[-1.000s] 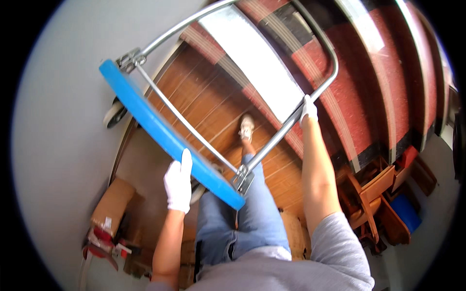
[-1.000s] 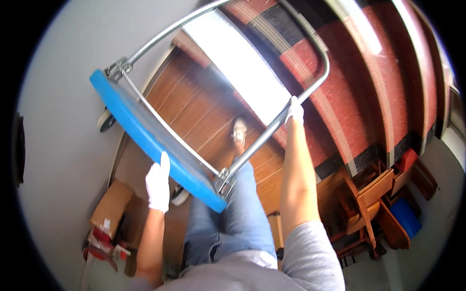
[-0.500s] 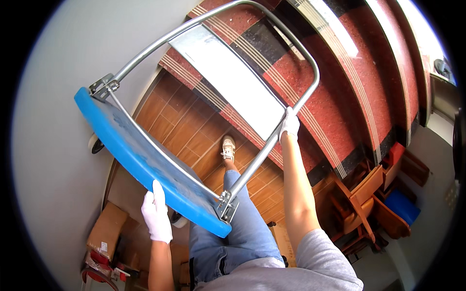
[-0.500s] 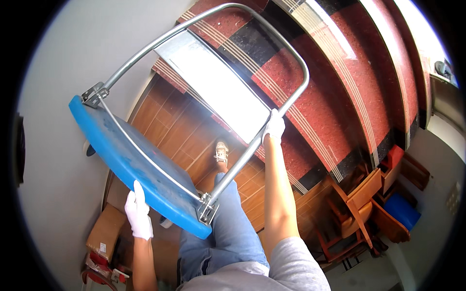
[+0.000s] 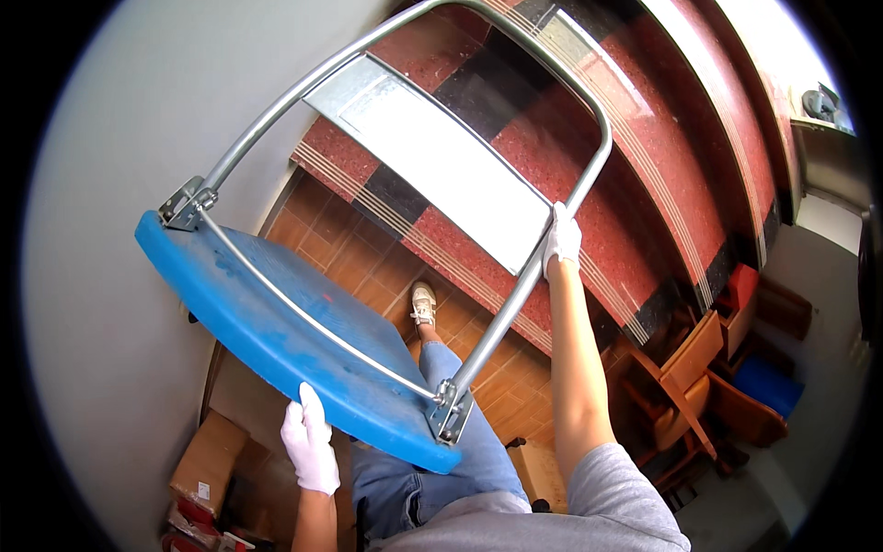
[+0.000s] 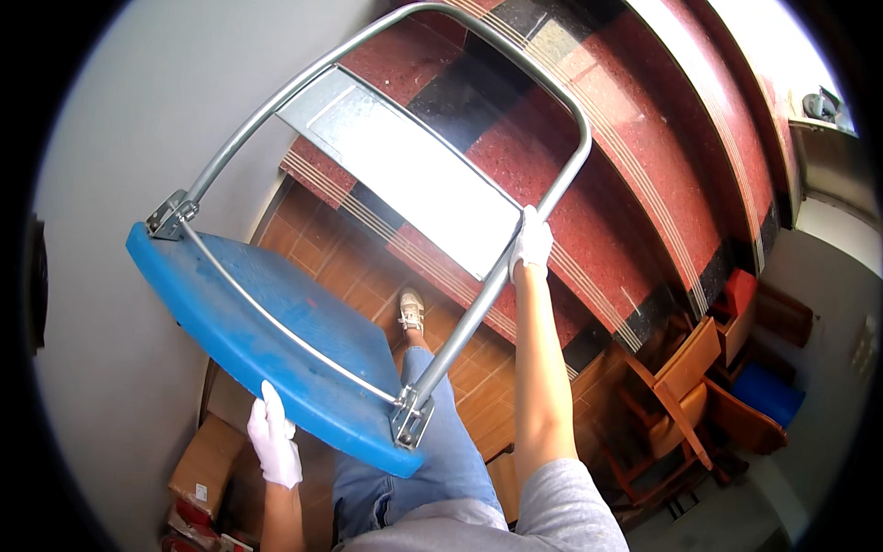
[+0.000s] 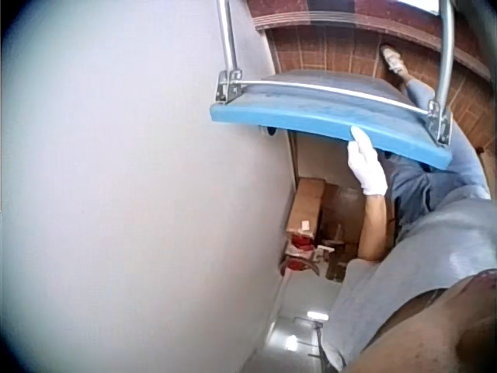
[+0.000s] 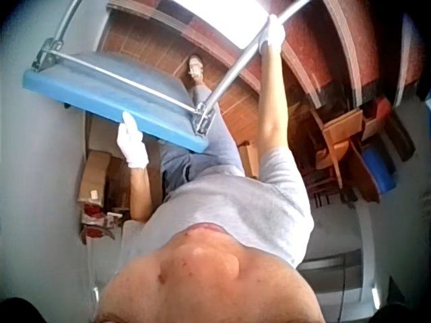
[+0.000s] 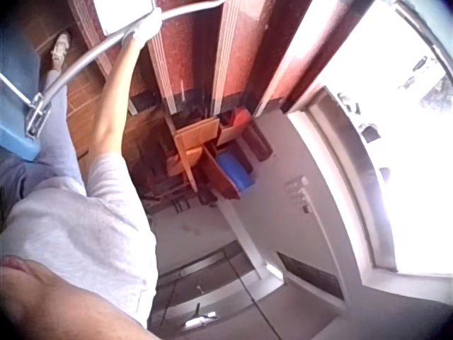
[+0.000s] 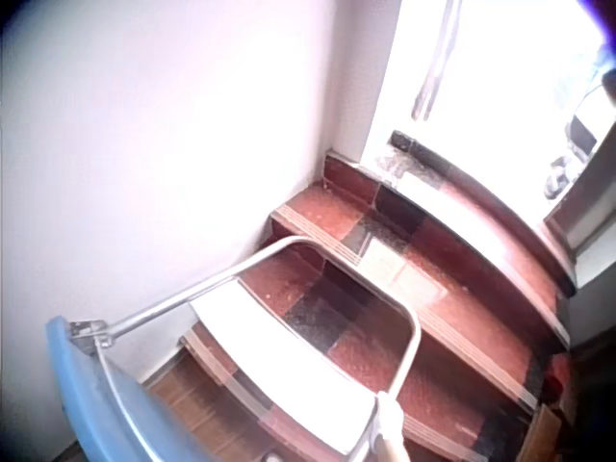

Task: The person puts on white gloves and retrieves a blue hand truck from a storage area. They proceed to assemble the hand truck by attaching the handle to the base plate, inserting pins, and securing the components with a locking mechanism.

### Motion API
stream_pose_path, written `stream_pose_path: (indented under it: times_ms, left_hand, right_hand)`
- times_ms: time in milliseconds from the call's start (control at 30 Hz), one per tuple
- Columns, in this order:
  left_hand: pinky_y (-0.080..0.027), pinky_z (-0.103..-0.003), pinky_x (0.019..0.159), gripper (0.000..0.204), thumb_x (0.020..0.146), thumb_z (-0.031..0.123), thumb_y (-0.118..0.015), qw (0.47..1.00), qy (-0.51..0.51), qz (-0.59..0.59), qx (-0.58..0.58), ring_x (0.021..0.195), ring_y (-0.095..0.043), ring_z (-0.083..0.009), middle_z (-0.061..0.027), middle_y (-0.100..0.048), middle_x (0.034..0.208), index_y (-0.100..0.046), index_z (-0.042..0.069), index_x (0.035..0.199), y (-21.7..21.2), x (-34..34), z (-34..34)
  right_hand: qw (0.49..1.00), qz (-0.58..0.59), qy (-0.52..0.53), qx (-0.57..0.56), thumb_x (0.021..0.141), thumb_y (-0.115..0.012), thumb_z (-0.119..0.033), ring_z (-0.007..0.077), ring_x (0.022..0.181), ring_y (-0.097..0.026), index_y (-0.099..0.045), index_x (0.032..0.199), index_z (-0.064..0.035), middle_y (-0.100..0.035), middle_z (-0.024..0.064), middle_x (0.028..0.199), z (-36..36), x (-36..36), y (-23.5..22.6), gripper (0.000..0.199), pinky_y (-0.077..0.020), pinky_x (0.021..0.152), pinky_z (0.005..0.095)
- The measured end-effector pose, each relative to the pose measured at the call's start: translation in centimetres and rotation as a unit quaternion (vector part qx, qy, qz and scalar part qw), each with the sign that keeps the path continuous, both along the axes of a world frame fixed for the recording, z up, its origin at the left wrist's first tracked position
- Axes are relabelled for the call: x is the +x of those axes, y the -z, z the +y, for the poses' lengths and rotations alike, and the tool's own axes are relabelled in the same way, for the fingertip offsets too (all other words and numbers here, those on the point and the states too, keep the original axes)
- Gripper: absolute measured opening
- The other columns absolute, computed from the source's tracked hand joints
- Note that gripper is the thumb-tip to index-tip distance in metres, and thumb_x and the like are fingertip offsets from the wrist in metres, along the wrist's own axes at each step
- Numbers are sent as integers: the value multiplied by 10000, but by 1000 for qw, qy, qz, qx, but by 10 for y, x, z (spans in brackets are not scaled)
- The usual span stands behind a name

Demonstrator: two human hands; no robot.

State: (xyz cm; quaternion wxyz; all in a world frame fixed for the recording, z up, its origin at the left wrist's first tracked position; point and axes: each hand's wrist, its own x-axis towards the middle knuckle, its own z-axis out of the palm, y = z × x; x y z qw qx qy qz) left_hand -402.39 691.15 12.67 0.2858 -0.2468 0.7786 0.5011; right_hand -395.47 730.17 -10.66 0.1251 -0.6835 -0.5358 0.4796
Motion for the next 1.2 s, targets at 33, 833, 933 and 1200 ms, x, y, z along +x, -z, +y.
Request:
stream_pose_path:
  times_ms: [33, 833, 933, 1200]
  left_hand:
    - [-224, -207, 448, 324, 1001, 290, -473, 1000, -1, 0, -6, 505, -275, -10, 81, -351, 624, -438, 126, 724, -3, 3, -2]
    - [-247, -209, 453, 353, 999, 331, -469, 997, 44, -31, -55, 508, -296, -20, 66, -338, 623, -399, 134, 715, 1, 1, -32]
    - [-269, -213, 466, 344, 1001, 327, -465, 992, 65, -21, -107, 521, -321, -29, 60, -359, 628, -452, 107, 738, 2, -6, -38]
    - [-270, -209, 469, 316, 975, 374, -504, 984, -104, -31, -140, 518, -323, -37, 58, -377, 633, -544, 102, 819, 12, -1, -6]
  right_hand:
    - [1000, 3, 9, -3, 896, -553, -432, 188, 713, -484, -584, 958, 38, -561, 102, 803, -7, 7, 1, 475, -421, 691, 364]
    - [996, 35, 50, -65, 891, -582, -412, 136, 653, -430, -551, 823, -57, -473, 19, 711, -32, 40, -30, 362, -380, 593, 321]
    - [989, 70, 84, -101, 872, -628, -461, 106, 665, -424, -515, 951, -117, -426, -25, 734, -33, 50, -41, 371, -388, 610, 285]
    - [991, 101, -6, -88, 897, -594, -456, 120, 848, -477, -552, 1129, -46, -521, -11, 895, -2, -16, -77, 472, -395, 813, 282]
